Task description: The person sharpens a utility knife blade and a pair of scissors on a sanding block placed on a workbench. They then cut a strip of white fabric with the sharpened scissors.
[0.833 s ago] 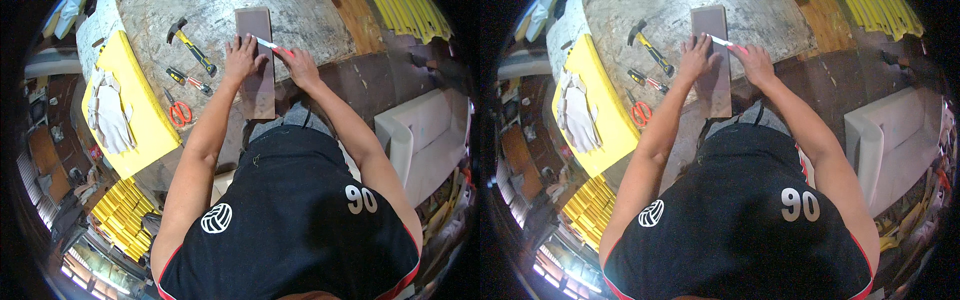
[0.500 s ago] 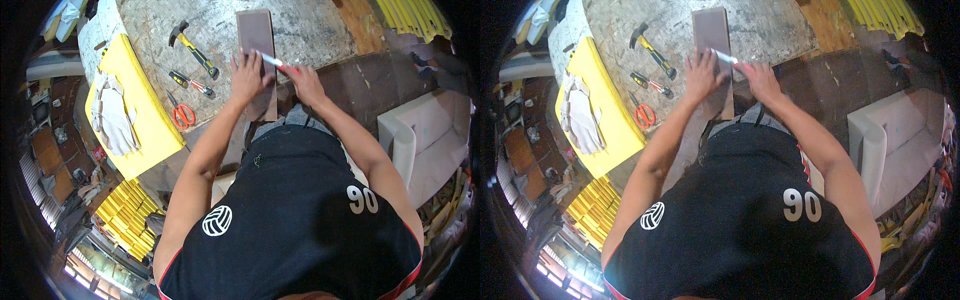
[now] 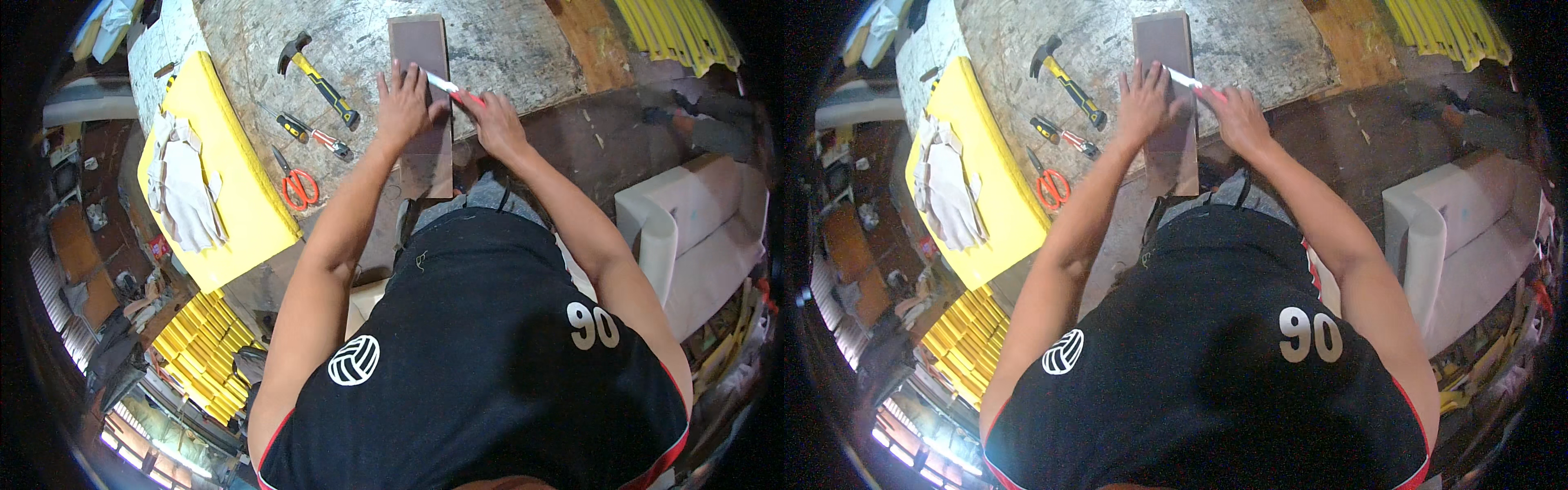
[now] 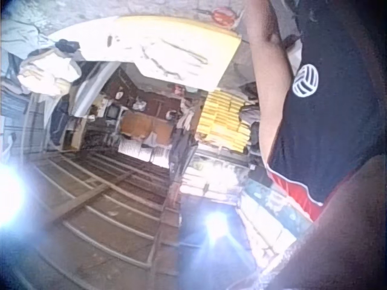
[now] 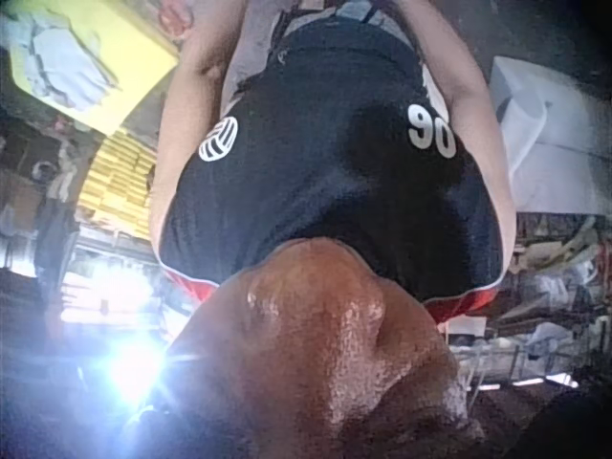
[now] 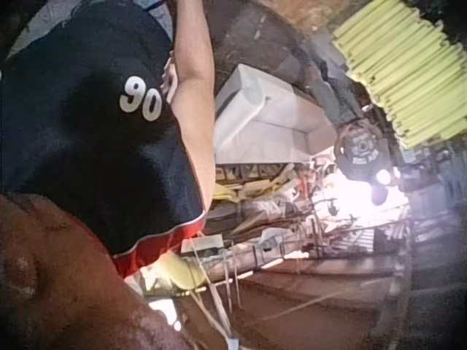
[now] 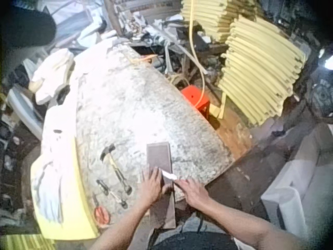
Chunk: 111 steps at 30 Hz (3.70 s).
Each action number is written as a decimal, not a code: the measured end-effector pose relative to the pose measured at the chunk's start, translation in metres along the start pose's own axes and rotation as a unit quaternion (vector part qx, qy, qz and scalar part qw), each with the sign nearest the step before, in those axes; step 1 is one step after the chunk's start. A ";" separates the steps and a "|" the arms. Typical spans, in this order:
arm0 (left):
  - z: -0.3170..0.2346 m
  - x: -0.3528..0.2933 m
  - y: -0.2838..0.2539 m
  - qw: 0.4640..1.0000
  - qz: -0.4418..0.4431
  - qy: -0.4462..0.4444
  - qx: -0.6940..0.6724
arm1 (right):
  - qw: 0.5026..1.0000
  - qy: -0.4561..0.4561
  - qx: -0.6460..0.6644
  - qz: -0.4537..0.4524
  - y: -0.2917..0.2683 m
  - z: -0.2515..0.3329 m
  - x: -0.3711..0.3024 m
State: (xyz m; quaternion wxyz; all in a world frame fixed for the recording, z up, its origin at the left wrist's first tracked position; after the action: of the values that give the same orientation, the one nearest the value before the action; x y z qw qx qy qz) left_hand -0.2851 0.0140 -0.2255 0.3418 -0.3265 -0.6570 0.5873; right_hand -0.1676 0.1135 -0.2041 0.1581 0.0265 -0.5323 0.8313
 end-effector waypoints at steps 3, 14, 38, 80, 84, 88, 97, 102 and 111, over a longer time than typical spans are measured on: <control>-0.004 -0.002 0.003 1.000 -0.009 0.010 0.014 | 1.000 0.010 0.001 0.029 0.010 0.001 -0.005; -0.012 -0.022 0.000 1.000 0.014 -0.007 -0.016 | 0.999 -0.007 0.013 0.029 0.004 0.008 -0.021; -0.017 -0.029 -0.008 1.000 0.005 -0.009 0.000 | 0.999 -0.012 -0.007 0.039 0.006 0.013 -0.021; -0.005 -0.007 -0.001 0.998 0.028 -0.020 -0.057 | 0.943 0.268 0.152 0.127 0.042 -0.056 -0.020; -0.016 -0.033 0.008 0.998 0.040 -0.003 -0.044 | 0.936 0.263 0.181 0.147 0.041 -0.048 -0.050; -0.042 -0.060 0.004 0.997 0.052 0.003 -0.055 | 0.927 0.296 0.177 0.149 0.034 -0.046 -0.101; -0.037 -0.050 -0.001 0.995 0.049 -0.008 -0.081 | 0.929 0.275 0.208 0.130 0.043 -0.054 -0.083; -0.043 -0.047 0.002 0.998 0.036 -0.008 -0.048 | 0.934 0.289 0.152 0.143 0.038 -0.057 -0.079; 0.063 0.013 -0.061 0.958 -0.201 -0.125 -0.163 | 0.988 0.097 0.110 -0.040 -0.015 -0.024 0.020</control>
State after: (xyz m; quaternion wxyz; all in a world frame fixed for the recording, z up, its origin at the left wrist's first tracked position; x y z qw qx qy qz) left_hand -0.3461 -0.0155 -0.1686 0.3106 -0.1628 -0.8334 0.4273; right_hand -0.1793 0.1450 -0.1969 0.2385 -0.0162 -0.4185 0.8762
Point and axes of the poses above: each hand's wrist, its own x-axis towards the middle knuckle, its own y-axis out of the palm, z = x × y, the point moved 10 cm from there along x, towards the middle knuckle, and after that the axes turned 6 degrees about -z, right-handed, at the moved point
